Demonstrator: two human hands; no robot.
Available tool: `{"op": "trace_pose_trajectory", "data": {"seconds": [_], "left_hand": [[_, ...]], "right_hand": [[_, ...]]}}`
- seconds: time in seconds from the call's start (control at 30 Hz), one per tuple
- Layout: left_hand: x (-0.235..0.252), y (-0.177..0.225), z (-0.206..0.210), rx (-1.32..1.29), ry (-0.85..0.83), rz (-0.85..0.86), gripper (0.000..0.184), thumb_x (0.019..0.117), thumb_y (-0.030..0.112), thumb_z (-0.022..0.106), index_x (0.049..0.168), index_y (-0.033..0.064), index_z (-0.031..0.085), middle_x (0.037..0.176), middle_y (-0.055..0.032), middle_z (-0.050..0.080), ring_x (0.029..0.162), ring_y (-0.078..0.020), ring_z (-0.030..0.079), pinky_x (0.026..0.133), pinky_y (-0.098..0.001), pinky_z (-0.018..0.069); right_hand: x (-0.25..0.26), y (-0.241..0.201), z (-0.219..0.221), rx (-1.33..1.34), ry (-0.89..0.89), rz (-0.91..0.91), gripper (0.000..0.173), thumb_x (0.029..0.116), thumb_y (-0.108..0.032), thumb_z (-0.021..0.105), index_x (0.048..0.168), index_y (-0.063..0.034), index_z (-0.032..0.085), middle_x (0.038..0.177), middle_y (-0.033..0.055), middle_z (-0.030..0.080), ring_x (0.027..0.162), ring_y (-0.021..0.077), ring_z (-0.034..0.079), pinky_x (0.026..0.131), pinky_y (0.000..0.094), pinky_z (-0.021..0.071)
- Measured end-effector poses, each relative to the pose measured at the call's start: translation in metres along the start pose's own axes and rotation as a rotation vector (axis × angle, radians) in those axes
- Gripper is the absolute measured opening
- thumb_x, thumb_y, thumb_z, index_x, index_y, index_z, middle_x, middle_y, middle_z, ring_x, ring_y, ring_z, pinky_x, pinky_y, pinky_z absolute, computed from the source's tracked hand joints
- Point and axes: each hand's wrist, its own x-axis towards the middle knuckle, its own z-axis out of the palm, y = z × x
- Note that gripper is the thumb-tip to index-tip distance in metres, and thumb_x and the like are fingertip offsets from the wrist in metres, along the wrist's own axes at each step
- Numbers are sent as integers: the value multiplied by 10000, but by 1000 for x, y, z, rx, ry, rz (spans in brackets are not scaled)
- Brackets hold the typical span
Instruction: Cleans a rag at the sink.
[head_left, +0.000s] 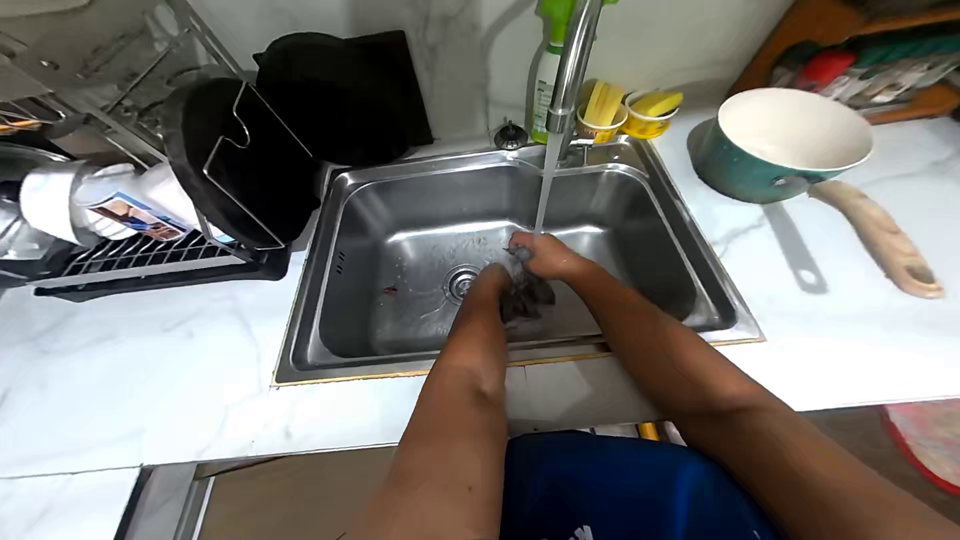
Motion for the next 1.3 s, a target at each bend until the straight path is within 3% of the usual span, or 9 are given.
{"op": "trace_pose_trajectory", "data": {"seconds": [0.2, 0.37, 0.53, 0.7, 0.83, 1.0, 1.1, 1.23, 1.3], "left_hand": [[4, 40, -24, -33, 35, 313, 356, 1059, 212, 554, 1320, -28, 582, 1139, -246, 644, 964, -345, 641, 855, -534, 524], [-40, 81, -57, -67, 196, 380, 432, 981, 156, 646, 1346, -58, 559, 1230, -295, 636, 1116, -420, 645, 949, -608, 512], [-62, 81, -69, -557, 267, 311, 372, 933, 81, 663, 1288, 7, 583, 981, -144, 639, 750, -199, 605, 670, -367, 539], [-64, 36, -57, -806, 436, 487, 361, 914, 1, 673, 1255, -60, 574, 1131, -209, 646, 969, -259, 626, 855, -428, 539], [-49, -8, -25, -756, 361, 626, 832, 823, -5, 784, 1542, 11, 366, 1484, -229, 502, 1339, -315, 533, 1110, -475, 470], [-38, -13, 7, -836, 414, 531, 331, 973, 85, 665, 1272, -41, 602, 1140, -206, 676, 1006, -253, 657, 911, -445, 545], [-38, -28, 11, -1039, 294, 485, 326, 1002, 132, 601, 1322, 70, 575, 1106, -90, 646, 888, -144, 598, 755, -347, 520], [-51, -32, 7, -1238, 237, 585, 376, 897, -24, 660, 1235, 117, 572, 990, -6, 662, 810, -72, 632, 703, -274, 555], [-47, -32, 7, -1077, 266, 544, 388, 919, 36, 691, 1281, 110, 574, 1023, -40, 655, 817, -100, 611, 706, -299, 537]], "right_hand": [[-27, -7, -41, -53, 242, 101, 444, 872, 15, 710, 1309, -40, 659, 1254, 268, 664, 1189, 461, 626, 1007, 680, 473], [-52, -21, -75, 24, 230, 127, 582, 898, -12, 720, 1442, -136, 553, 1284, 242, 656, 1193, 438, 631, 998, 674, 479], [-60, -35, -69, 139, 213, -95, 918, 796, 18, 803, 1586, -58, 341, 1474, 242, 525, 1340, 356, 545, 1130, 531, 439], [-30, -45, -57, -34, 344, -32, 510, 844, -34, 781, 1326, -2, 618, 1190, 268, 682, 1139, 436, 652, 1002, 654, 486], [-31, -70, -55, 74, 335, -92, 312, 895, -33, 742, 1202, 7, 700, 1169, 226, 705, 1119, 362, 672, 1021, 581, 502], [-18, -68, -4, 240, 339, -394, 485, 906, 76, 628, 1379, -28, 621, 1384, 226, 587, 1315, 321, 553, 1128, 470, 449], [-12, -80, 7, 385, 348, -483, 473, 910, 155, 520, 1330, -6, 665, 1342, 169, 665, 1177, 193, 663, 1056, 359, 519], [-2, -104, 0, 641, 297, -324, 429, 1012, 20, 512, 1425, -68, 585, 978, 63, 666, 595, 44, 513, 556, 237, 475], [3, -104, 1, 475, 371, -271, 271, 1051, -105, 550, 1281, 1, 647, 960, 103, 679, 673, 91, 556, 654, 280, 511]]}}
